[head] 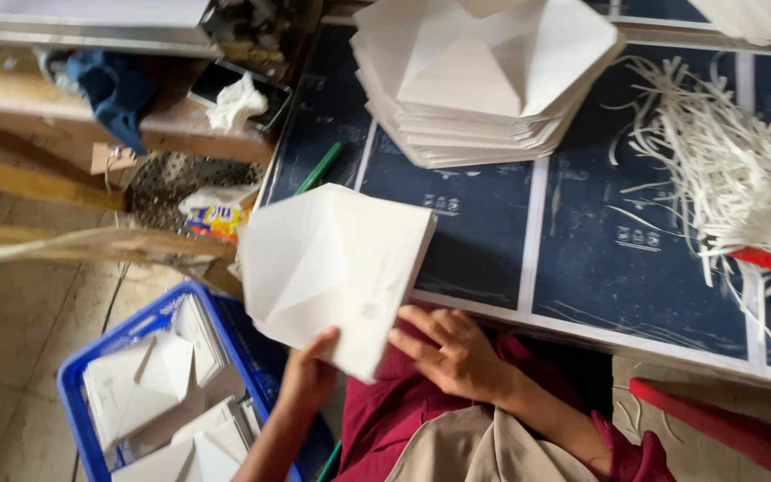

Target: The person places shredded paper into white hexagonal boxes. They pick up handfuls of the shredded paper and stuff it into the open boxes, which are stacked on a table, then place the filled boxes onto a growing pile.

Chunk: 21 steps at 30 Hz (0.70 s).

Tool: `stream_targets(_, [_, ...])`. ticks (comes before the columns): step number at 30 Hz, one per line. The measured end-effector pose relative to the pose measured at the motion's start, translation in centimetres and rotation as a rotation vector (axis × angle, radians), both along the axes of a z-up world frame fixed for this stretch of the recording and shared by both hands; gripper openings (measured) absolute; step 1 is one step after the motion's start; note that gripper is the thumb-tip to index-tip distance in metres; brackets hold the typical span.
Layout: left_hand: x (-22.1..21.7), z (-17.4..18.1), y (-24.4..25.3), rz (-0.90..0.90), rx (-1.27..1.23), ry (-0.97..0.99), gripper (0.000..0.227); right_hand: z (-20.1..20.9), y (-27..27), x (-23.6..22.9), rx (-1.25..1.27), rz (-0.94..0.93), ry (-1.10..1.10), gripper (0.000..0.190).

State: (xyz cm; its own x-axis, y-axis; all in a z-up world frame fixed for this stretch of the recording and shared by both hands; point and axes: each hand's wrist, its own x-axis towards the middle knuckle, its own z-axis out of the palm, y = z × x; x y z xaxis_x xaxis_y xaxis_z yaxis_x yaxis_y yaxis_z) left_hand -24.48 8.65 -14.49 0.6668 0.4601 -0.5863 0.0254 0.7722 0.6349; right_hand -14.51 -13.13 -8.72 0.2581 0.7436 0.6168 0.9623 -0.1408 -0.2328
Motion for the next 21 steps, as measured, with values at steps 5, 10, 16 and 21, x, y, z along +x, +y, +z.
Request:
stream_targets(5, [-10.5, -6.5, 9.4, 0.217, 0.237, 0.089, 0.038, -3.4, -0.8, 2.3, 0.054, -0.147, 0.169, 0.035])
stream_targets(10, [-20.1, -13.3, 17.5, 0.58, 0.379, 0.283, 0.025, -4.7, -0.7, 2.5, 0.074, -0.158, 0.216, 0.027])
stream_targets(16, [-23.5, -11.1, 24.4, 1.144, 0.432, 0.293, 0.029, -5.0, 0.0, 1.9, 0.025, -0.227, 0.065, 0.018])
stream_targets(21, [-22.7, -3.2, 28.0, 1.347, 0.486, 0.001, 0.048, -6.3, 0.3, 2.2, 0.04, -0.269, -0.028, 0.02])
